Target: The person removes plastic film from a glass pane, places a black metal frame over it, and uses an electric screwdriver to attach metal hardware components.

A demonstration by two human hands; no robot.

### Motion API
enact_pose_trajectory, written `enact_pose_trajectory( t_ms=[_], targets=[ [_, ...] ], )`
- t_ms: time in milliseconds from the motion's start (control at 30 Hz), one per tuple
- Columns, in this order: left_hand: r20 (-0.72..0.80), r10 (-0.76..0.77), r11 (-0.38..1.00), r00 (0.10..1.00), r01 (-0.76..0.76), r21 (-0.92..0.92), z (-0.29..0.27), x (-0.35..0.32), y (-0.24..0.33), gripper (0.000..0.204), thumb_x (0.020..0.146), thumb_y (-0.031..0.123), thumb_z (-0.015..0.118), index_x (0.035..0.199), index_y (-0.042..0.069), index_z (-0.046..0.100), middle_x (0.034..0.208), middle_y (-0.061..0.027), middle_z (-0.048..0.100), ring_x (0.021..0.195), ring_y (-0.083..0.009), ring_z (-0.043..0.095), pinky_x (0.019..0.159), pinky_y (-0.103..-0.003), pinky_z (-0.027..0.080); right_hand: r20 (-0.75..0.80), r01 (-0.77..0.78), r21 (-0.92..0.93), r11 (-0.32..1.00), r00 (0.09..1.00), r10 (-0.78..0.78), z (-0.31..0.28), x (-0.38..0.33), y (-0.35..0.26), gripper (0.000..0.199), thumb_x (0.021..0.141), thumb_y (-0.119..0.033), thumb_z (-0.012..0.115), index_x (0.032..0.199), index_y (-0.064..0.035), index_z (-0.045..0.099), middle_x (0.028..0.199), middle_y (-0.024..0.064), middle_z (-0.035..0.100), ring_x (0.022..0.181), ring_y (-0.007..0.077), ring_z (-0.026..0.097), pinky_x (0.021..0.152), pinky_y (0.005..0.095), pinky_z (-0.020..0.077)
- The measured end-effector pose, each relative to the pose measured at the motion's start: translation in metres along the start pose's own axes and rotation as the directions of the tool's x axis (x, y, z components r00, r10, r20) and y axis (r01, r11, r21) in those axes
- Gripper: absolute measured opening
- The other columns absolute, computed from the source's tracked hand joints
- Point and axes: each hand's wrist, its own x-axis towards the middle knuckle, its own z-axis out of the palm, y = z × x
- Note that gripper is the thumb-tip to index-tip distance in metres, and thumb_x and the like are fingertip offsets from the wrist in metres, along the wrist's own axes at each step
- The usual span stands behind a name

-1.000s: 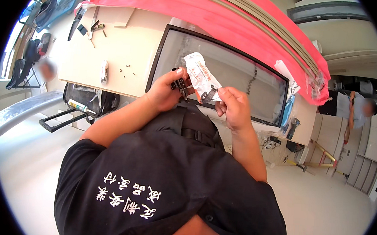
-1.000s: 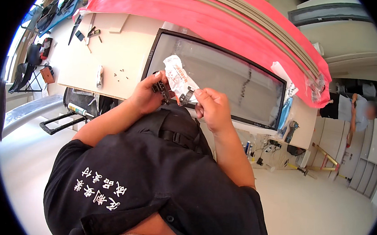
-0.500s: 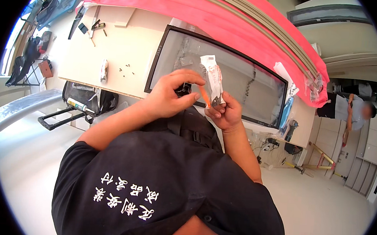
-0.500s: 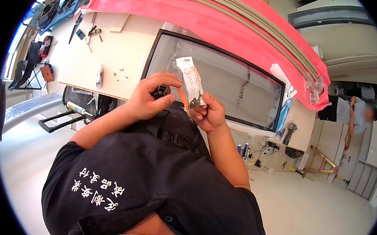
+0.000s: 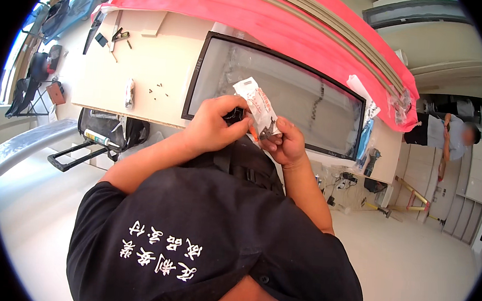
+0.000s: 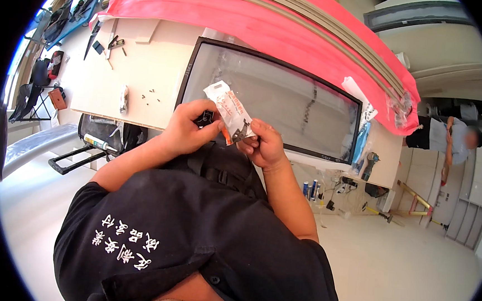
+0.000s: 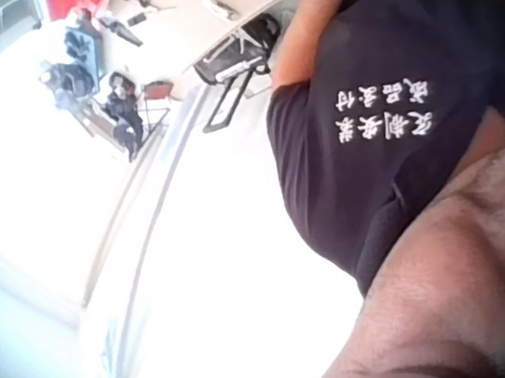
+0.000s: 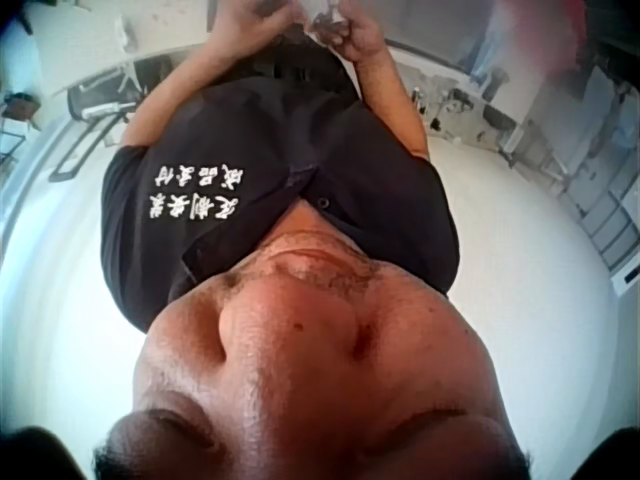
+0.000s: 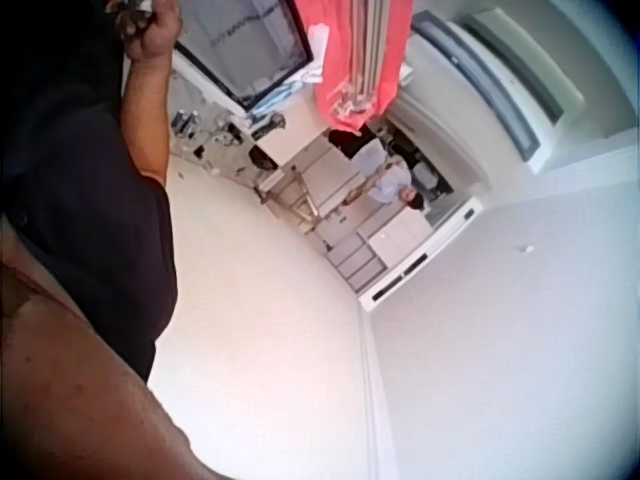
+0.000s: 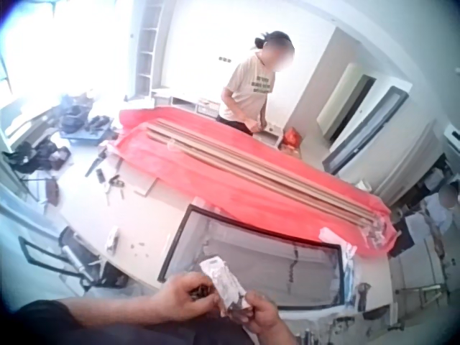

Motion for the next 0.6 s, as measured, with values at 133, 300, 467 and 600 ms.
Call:
enact_pose_trajectory(
  t_ms=[133, 300, 467, 600],
  targets=[
    [0.075, -0.265, 0.962, 0.961, 0.269, -0.051, 0.005, 0.004, -0.001, 0.022, 0.086, 0.009, 0.071, 0.105, -0.001, 0.070, 0.086, -0.0069, 0.072, 0.080, -0.0108, 0.065, 0.074, -0.029, 0.053, -0.009, 0.027, -0.118, 0.993, 1.000, -0.028, 0.003, -0.003, -0.005, 0.033, 0.099, -0.029, 0.058, 0.075, -0.0077, 0.051, 0.059, -0.0003, 0.040, 0.050, 0.0137, 0.041, 0.050, 0.0279, 0.0374],
    [0.167, -0.394, 0.913, 0.904, 0.406, -0.044, 0.010, 0.005, -0.009, 0.021, 0.083, 0.013, 0.070, 0.098, -0.001, 0.071, 0.078, -0.0081, 0.073, 0.073, -0.0122, 0.067, 0.069, -0.031, 0.053, -0.030, 0.006, -0.302, 0.953, 0.999, -0.015, 0.012, -0.002, -0.011, 0.030, 0.099, -0.028, 0.059, 0.083, -0.0025, 0.058, 0.062, -0.0011, 0.041, 0.054, 0.0116, 0.043, 0.052, 0.0267, 0.0384],
    [0.225, -0.423, 0.890, 0.878, 0.449, -0.079, 0.006, 0.009, -0.008, 0.017, 0.084, 0.010, 0.067, 0.098, 0.001, 0.072, 0.079, -0.0057, 0.073, 0.072, -0.0115, 0.066, 0.068, -0.030, 0.053, -0.043, 0.006, -0.459, 0.888, 0.999, -0.029, 0.014, -0.002, -0.009, 0.027, 0.099, -0.024, 0.060, 0.093, 0.0011, 0.063, 0.064, -0.0015, 0.044, 0.055, 0.0110, 0.045, 0.053, 0.0268, 0.0382],
    [0.167, -0.553, 0.759, 0.816, 0.576, -0.302, -0.015, 0.011, -0.019, 0.015, 0.088, 0.009, 0.072, 0.102, 0.004, 0.068, 0.077, 0.0010, 0.065, 0.069, -0.0067, 0.059, 0.060, -0.024, 0.047, -0.219, 0.154, -0.335, 0.930, 0.947, -0.236, -0.005, 0.008, -0.001, 0.025, 0.099, -0.024, 0.059, 0.091, -0.0010, 0.062, 0.064, -0.0019, 0.043, 0.056, 0.0110, 0.043, 0.053, 0.0274, 0.0372]
  ],
)
